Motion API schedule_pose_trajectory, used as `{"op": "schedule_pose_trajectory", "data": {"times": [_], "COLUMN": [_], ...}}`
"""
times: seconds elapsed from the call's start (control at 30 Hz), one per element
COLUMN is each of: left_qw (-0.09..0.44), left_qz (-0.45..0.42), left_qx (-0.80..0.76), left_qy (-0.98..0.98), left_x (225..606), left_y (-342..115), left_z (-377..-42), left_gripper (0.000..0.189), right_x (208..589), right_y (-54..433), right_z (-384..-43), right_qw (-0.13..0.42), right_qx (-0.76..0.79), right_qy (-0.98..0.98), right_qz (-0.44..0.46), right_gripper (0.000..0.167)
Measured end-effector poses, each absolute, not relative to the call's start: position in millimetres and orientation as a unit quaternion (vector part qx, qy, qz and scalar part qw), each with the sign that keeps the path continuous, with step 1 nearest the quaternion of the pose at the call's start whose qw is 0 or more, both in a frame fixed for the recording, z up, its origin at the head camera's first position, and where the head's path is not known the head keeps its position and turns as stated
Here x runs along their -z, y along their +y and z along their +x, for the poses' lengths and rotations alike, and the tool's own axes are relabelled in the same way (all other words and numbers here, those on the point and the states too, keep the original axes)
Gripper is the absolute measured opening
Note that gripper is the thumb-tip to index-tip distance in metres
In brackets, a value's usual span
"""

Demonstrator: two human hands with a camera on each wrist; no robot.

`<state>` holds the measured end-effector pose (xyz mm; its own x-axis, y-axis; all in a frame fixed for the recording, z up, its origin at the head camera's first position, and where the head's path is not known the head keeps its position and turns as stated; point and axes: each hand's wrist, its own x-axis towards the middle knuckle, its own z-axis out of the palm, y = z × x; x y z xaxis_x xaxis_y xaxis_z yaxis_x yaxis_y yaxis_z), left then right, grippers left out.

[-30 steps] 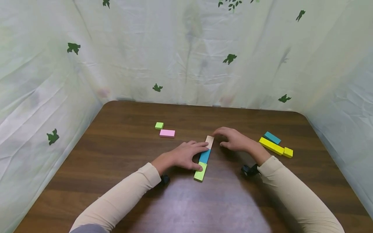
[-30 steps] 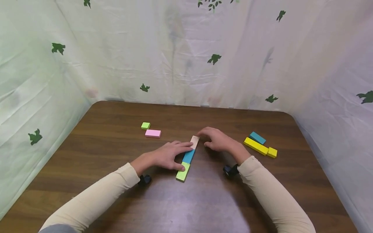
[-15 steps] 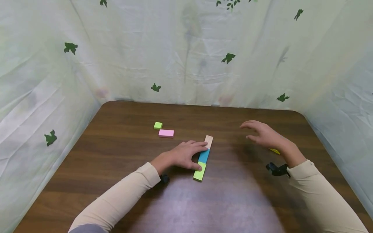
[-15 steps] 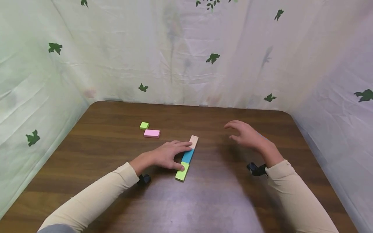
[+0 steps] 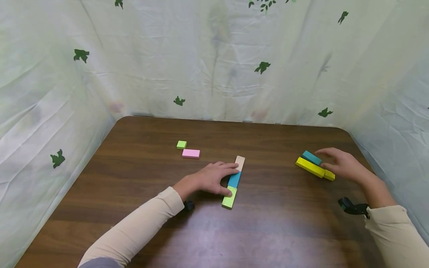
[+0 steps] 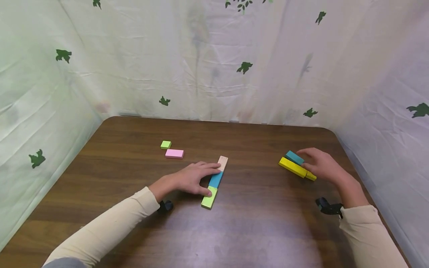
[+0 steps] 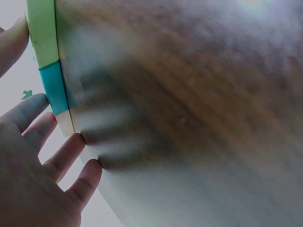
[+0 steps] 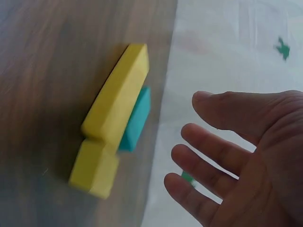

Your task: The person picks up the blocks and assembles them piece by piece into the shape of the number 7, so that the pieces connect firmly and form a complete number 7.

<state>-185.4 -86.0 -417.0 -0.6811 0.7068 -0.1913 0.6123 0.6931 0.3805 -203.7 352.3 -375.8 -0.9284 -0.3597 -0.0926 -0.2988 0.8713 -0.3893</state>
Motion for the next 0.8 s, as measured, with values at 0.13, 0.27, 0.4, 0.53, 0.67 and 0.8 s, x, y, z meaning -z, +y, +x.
{"op": "schedule_pose_trajectory", "data": {"times": [0.13,0.27,0.4,0.53,0.67,0.8], "left_qw": [0.161,0.159,0.163,0.170,0.165,0.164], "left_qz": [0.365,0.364,0.364,0.361,0.360,0.357], "left_qx": [-0.145,-0.143,-0.147,-0.151,-0.151,-0.148], "left_qy": [0.906,0.906,0.905,0.904,0.906,0.908], "left_x": [417,417,419,421,422,422], "left_y": [-86,-87,-85,-84,-84,-86], "left_z": [-185,-185,-185,-185,-186,-187], "left_gripper": [0.074,0.074,0.073,0.072,0.072,0.073], "right_x": [385,391,398,406,410,414], "right_y": [365,367,365,363,359,351], "right_z": [-197,-195,-192,-190,-193,-196], "right_qw": [0.086,0.094,0.085,0.072,0.054,0.036], "right_qx": [0.189,0.196,0.192,0.178,0.150,0.114], "right_qy": [0.965,0.964,0.964,0.965,0.969,0.972], "right_qz": [-0.158,-0.153,-0.162,-0.177,-0.187,-0.202], "right_gripper": [0.047,0.047,0.045,0.041,0.039,0.038]}}
